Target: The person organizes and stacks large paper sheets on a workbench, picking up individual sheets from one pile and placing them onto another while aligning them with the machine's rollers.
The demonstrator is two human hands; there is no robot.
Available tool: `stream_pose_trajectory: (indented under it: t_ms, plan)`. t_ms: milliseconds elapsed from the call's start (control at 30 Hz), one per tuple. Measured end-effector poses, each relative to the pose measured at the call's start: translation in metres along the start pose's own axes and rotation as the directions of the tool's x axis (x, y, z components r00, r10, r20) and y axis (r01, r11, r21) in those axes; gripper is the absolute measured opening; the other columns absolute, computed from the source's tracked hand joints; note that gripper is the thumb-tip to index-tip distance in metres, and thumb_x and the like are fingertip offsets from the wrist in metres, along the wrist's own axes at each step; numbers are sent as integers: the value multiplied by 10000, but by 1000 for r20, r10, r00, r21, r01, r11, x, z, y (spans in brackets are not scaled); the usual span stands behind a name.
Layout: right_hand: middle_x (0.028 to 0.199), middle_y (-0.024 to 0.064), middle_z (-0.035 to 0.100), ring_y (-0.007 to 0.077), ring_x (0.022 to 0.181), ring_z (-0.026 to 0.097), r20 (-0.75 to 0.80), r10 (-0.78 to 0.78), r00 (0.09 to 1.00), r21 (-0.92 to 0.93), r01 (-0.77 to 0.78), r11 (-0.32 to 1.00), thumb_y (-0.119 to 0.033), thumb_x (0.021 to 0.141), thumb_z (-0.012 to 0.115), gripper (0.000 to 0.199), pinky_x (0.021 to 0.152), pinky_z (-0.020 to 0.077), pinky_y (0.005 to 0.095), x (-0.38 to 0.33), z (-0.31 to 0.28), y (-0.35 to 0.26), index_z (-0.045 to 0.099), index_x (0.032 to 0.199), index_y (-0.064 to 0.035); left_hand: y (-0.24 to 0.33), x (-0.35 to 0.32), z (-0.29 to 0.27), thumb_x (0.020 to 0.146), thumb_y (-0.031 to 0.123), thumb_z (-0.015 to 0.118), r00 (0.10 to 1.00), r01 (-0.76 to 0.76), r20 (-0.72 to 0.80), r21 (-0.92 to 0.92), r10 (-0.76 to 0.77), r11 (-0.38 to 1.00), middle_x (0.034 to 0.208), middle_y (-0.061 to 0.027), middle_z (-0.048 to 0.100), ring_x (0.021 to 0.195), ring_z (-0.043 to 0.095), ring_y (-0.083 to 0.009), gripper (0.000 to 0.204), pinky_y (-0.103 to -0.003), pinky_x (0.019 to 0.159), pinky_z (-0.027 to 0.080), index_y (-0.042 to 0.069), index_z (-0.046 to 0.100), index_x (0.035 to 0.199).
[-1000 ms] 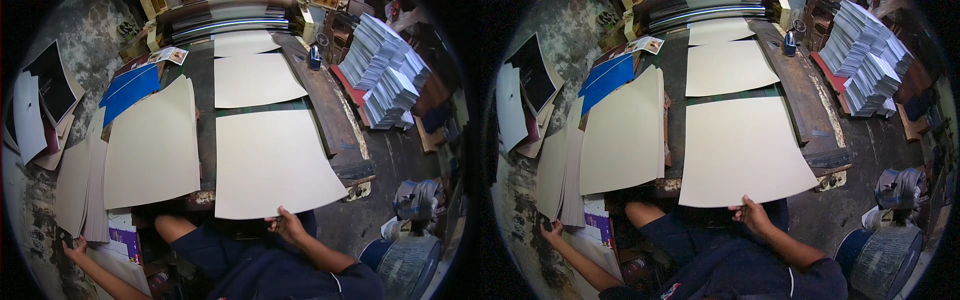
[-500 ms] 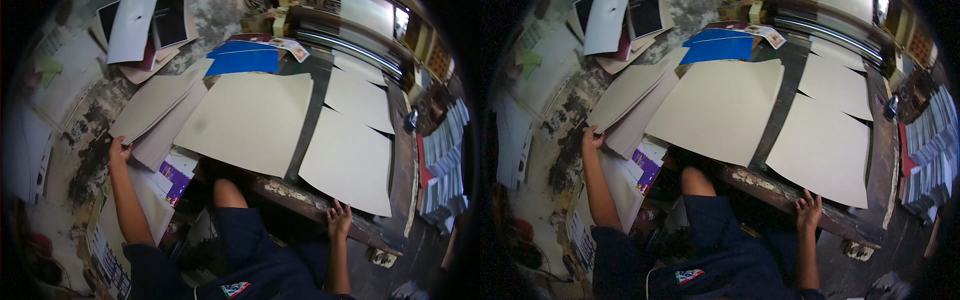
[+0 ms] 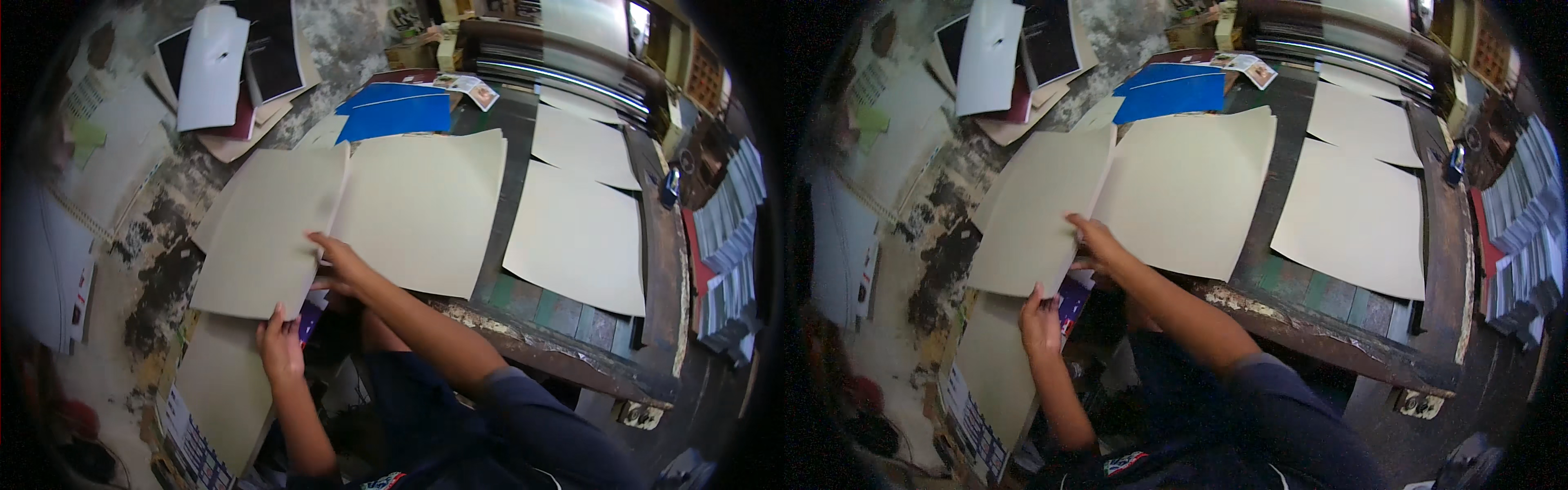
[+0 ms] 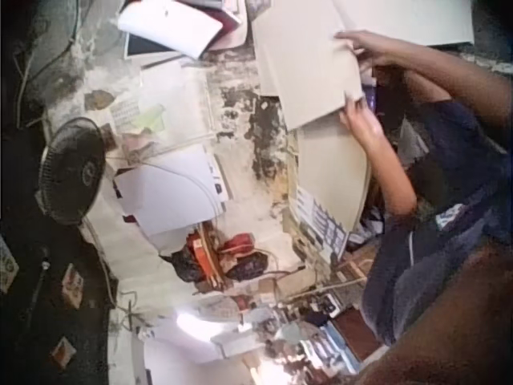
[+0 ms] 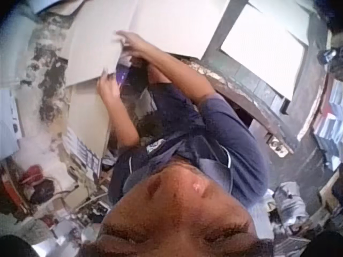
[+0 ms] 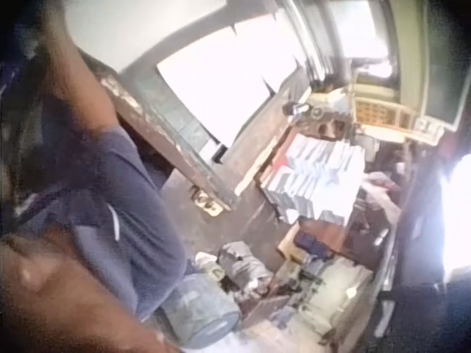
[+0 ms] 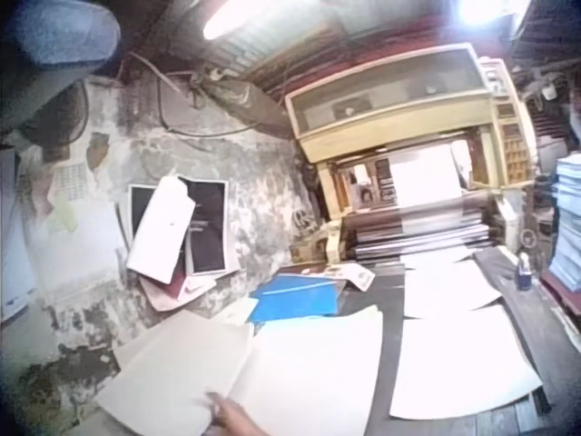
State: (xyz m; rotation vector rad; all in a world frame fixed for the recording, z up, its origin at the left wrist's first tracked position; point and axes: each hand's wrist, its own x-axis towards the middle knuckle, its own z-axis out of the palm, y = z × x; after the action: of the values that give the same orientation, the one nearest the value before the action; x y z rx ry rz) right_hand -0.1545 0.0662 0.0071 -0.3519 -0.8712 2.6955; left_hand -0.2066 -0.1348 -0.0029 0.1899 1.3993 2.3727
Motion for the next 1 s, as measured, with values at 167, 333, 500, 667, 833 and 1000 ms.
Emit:
stream_pose_trajectory:
  t_ms: [167, 333, 500, 667, 833, 1000]
  plan:
    - [879, 132, 616, 252, 727, 620, -133, -187, 973, -332, 134, 934, -202, 831, 649, 485, 632, 533, 370, 19, -4, 22, 502, 1216, 54, 43, 47, -68, 921, 262, 635, 990, 136, 57, -166, -128, 977, 1274, -113, 561, 1158, 552, -290, 425, -469, 958, 480, 32, 527, 1261]
    - [848, 102, 633, 174, 651, 597, -44, -456, 889, -395, 404, 825, -191, 843, 639, 346, 529, 495, 294, 1, -28, -2, 566, 1103, 25, 17, 61, -45, 838, 302, 718, 999, -33, 0, 42, 33, 999, 1309, -131, 523, 1217, 489, -295, 662, -472, 991, 451, 21, 443, 1370]
    - [958, 99, 664, 170, 809, 651, -26, -467, 884, -552, 377, 744, -241, 869, 641, 425, 639, 545, 312, -98, -75, -94, 559, 1213, -5, -40, 30, 31, 854, 320, 705, 998, 29, 50, -67, -26, 997, 1238, -84, 578, 1163, 531, -245, 542, -444, 963, 456, 27, 535, 1277]
    - [999, 119, 670, 188, 841, 653, -165, -539, 826, -565, 369, 738, -261, 865, 638, 493, 695, 541, 355, -139, -138, -133, 542, 1284, -21, -98, 31, 100, 869, 180, 703, 983, 133, 136, -97, -119, 986, 1148, -52, 627, 1040, 606, -185, 378, -344, 877, 512, 26, 599, 1198]
    - [931, 129, 640, 203, 808, 632, -396, -456, 797, -543, 198, 816, -233, 852, 641, 417, 668, 514, 337, -139, -195, -114, 592, 1139, 66, -139, 47, 100, 860, 186, 722, 959, 210, 175, 83, -221, 974, 1162, -94, 623, 1055, 601, -226, 421, -379, 924, 492, -8, 581, 1206]
    - [932, 158, 620, 225, 904, 624, -449, -301, 841, -697, -119, 707, -343, 871, 665, 538, 782, 520, 378, -169, -190, -147, 556, 1165, 93, -82, 30, 85, 928, 397, 653, 812, 188, 310, 663, -495, 724, 766, -97, 617, 587, 598, -162, 390, -304, 513, 496, 21, 575, 996]
